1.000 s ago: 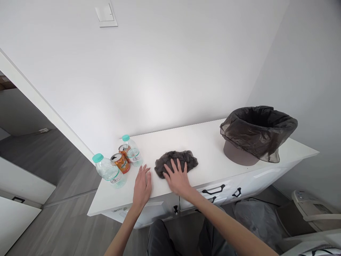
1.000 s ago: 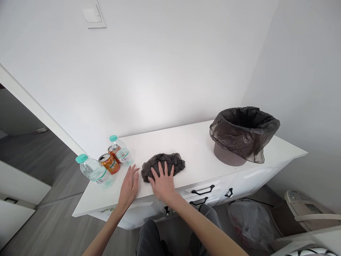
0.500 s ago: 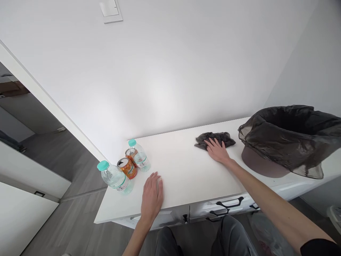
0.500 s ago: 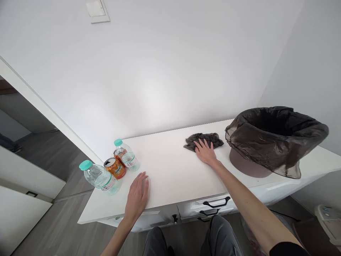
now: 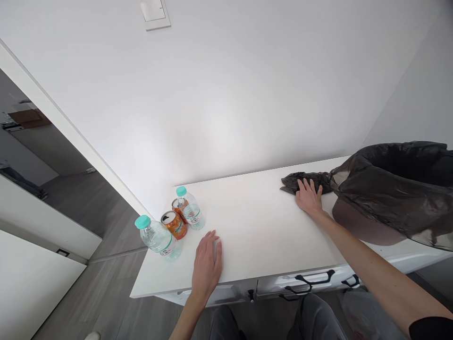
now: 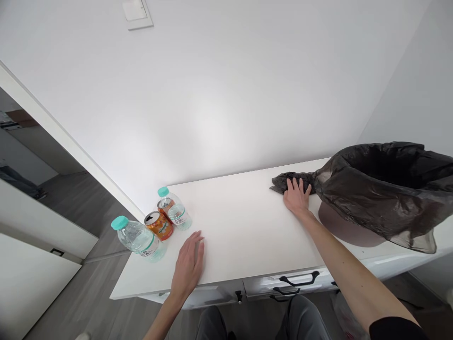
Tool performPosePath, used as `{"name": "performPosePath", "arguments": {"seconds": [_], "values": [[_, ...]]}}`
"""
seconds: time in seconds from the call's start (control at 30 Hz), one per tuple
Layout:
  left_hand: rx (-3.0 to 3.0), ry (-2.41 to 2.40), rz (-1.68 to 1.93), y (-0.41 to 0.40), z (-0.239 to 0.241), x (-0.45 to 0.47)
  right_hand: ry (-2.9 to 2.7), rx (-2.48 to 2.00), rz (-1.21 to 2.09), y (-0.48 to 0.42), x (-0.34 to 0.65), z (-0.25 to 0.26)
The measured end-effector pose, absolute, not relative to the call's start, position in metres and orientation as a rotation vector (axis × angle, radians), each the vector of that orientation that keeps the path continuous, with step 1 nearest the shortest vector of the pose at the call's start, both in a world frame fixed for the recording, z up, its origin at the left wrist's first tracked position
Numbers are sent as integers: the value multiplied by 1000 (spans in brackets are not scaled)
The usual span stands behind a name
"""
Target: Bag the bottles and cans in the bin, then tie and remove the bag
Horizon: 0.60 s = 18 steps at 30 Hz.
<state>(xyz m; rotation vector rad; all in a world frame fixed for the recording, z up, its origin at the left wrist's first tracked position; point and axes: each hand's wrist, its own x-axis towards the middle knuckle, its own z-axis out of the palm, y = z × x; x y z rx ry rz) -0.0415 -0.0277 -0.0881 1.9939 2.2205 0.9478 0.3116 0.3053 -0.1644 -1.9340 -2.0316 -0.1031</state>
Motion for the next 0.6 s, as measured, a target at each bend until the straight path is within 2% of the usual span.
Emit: {"name": "performPosePath", "arguments": {"seconds": [0.27,0.6], "values": [[2058,2242,930,-26,-94,-40,-2059,-1909,-21,265,306,-167],[2216,2319,713,-25,-97,-39,-2180,-1901,129,206,297,-151]]}}
